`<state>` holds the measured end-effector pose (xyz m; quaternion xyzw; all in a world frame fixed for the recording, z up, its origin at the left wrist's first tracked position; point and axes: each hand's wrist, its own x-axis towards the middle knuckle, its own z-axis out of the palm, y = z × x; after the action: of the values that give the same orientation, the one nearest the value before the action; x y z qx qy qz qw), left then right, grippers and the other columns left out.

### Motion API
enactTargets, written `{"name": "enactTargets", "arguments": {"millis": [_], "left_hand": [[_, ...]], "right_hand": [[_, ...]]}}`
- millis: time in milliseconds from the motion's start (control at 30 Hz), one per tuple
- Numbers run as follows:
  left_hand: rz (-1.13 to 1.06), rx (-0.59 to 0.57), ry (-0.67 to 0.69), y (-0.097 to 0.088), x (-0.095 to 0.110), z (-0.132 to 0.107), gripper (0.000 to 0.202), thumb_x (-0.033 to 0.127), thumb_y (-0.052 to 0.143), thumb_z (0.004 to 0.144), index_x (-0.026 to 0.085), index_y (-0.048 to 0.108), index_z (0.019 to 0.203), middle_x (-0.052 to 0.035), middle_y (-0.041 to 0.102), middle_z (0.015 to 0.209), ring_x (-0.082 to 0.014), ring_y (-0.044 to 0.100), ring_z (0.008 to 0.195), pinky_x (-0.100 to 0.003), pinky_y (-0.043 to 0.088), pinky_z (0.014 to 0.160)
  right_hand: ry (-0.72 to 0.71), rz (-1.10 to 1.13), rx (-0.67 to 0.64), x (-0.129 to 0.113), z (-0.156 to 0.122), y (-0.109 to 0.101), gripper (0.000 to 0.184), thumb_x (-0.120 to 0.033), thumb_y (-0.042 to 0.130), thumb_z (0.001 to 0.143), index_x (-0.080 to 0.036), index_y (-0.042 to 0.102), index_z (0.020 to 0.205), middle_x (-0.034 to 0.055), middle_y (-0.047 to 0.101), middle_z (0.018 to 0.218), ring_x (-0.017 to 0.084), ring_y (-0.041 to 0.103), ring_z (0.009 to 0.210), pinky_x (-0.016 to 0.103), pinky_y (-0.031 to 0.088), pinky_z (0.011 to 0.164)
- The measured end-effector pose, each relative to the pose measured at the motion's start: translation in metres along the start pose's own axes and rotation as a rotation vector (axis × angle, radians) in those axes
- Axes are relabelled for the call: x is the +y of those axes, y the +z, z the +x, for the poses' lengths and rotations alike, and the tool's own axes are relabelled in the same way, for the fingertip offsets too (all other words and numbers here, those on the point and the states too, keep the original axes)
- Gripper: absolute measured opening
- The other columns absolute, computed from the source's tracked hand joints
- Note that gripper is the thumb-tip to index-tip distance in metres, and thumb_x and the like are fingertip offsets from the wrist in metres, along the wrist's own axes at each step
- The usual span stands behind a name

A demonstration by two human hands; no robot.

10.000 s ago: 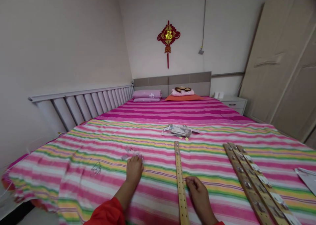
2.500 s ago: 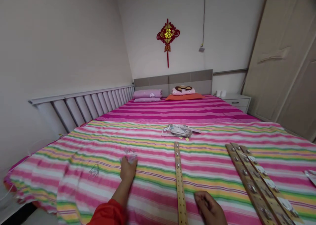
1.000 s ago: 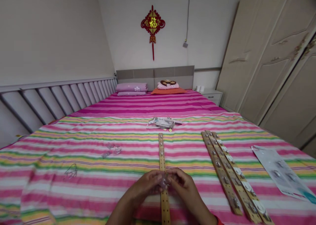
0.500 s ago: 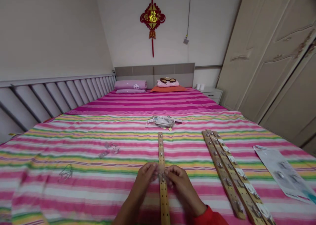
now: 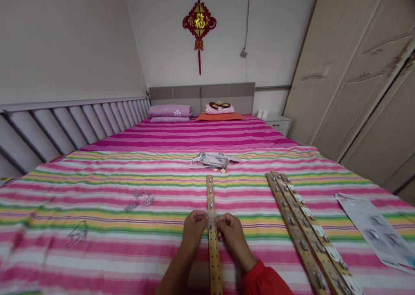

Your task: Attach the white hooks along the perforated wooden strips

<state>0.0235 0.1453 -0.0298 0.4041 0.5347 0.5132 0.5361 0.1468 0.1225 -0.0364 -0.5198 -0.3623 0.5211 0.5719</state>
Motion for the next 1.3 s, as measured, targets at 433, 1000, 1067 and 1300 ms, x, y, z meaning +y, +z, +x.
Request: {"name": "enactTargets", "arguments": {"millis": [433, 1000, 1067, 1300], "left_hand": [[0.143, 0.006, -0.002, 0.003, -0.008, 0.014, 0.011, 0.020, 0.064, 0.056, 0.016, 0.060, 0.065, 0.0025, 0.058, 0.053, -0.0123, 0.055, 0.051, -0.023, 0.042, 0.050], [0.192, 0.010, -0.048, 0.002, -0.013, 0.017, 0.011, 0.017, 0.065, 0.060, 0.015, 0.060, 0.069, 0.0022, 0.060, 0.057, -0.0116, 0.056, 0.053, -0.021, 0.044, 0.050], [0.196, 0.031, -0.071, 0.003, -0.012, 0.016, 0.010, 0.016, 0.065, 0.060, 0.015, 0.060, 0.069, 0.0028, 0.058, 0.057, -0.0116, 0.056, 0.053, -0.021, 0.042, 0.048], [0.226, 0.094, -0.071, 0.009, -0.010, 0.011, 0.008, 0.012, 0.062, 0.061, 0.016, 0.057, 0.066, 0.0036, 0.055, 0.055, -0.0107, 0.054, 0.051, -0.020, 0.040, 0.046]], "right_hand": [[-0.094, -0.123, 0.035, 0.015, 0.014, -0.001, 0.022, -0.035, 0.061, 0.061, -0.022, 0.047, 0.050, -0.0084, 0.042, 0.034, 0.009, 0.037, 0.033, 0.022, 0.027, 0.038], [-0.122, -0.158, 0.061, 0.021, 0.014, -0.003, 0.025, -0.036, 0.061, 0.062, -0.023, 0.044, 0.049, -0.0077, 0.042, 0.036, 0.010, 0.038, 0.037, 0.024, 0.029, 0.041], [-0.089, -0.137, 0.049, 0.021, 0.014, -0.004, 0.025, -0.037, 0.062, 0.061, -0.023, 0.045, 0.049, -0.0082, 0.042, 0.035, 0.009, 0.036, 0.034, 0.023, 0.028, 0.039], [-0.026, -0.059, 0.010, 0.023, 0.015, -0.004, 0.024, -0.041, 0.068, 0.057, -0.019, 0.057, 0.060, -0.0086, 0.044, 0.038, 0.007, 0.034, 0.031, 0.021, 0.023, 0.035]]}}
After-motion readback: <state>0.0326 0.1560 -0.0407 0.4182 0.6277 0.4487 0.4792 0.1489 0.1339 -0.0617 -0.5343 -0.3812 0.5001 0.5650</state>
